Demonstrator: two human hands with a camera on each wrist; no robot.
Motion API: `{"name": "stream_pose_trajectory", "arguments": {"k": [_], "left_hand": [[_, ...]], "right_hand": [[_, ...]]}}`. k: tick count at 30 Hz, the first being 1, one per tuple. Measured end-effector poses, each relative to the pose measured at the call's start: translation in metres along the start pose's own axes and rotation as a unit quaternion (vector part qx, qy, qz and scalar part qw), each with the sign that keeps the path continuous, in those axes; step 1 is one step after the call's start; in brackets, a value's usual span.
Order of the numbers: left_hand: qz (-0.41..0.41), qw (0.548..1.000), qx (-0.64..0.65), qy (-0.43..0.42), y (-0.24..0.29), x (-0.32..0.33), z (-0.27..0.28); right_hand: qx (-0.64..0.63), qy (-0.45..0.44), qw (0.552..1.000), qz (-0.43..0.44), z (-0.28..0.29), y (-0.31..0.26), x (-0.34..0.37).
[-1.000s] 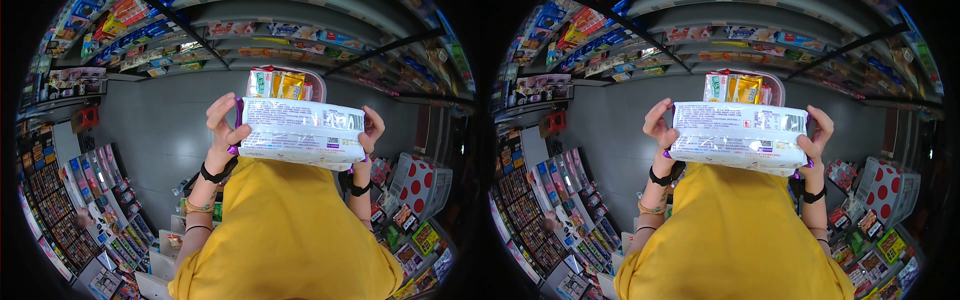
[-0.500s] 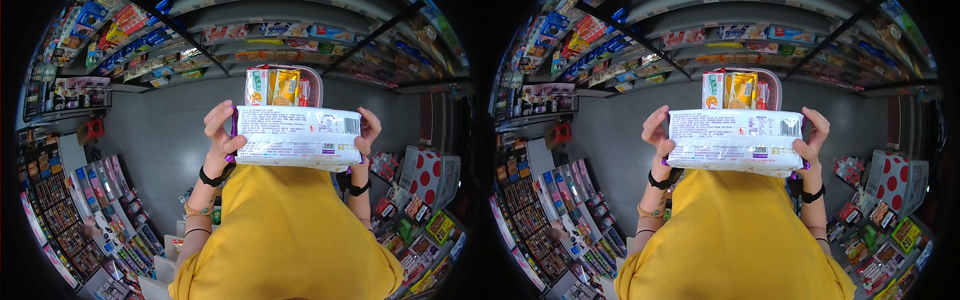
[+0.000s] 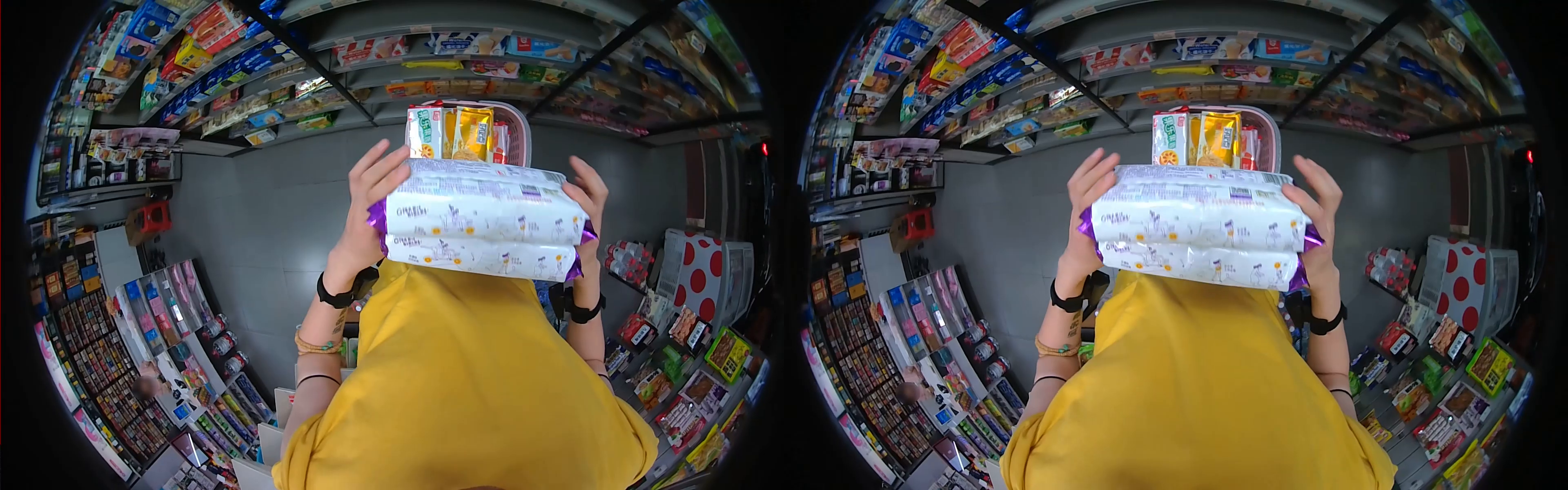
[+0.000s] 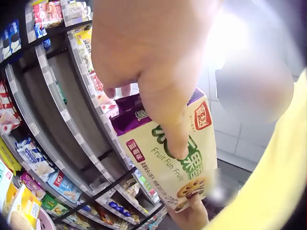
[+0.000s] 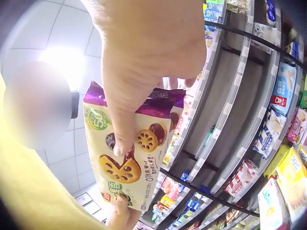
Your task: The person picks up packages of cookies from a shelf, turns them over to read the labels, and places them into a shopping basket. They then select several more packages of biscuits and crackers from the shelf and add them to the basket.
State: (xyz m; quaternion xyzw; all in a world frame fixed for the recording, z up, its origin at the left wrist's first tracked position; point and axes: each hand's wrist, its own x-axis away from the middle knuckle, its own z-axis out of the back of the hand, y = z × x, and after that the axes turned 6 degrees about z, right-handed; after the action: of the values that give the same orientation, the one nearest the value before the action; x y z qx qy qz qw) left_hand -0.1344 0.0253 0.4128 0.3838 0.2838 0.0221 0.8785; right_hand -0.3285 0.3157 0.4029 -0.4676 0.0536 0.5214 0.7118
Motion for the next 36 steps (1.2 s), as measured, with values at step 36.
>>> {"name": "stream_pose_trajectory", "arguments": {"k": [36], "left_hand": [[0.413,0.771,0.415,-0.251,-0.033,0.019,-0.007]], "right_hand": [[-0.462,0.030,0.799,-0.384,-0.021,0.010,0.022]]}}
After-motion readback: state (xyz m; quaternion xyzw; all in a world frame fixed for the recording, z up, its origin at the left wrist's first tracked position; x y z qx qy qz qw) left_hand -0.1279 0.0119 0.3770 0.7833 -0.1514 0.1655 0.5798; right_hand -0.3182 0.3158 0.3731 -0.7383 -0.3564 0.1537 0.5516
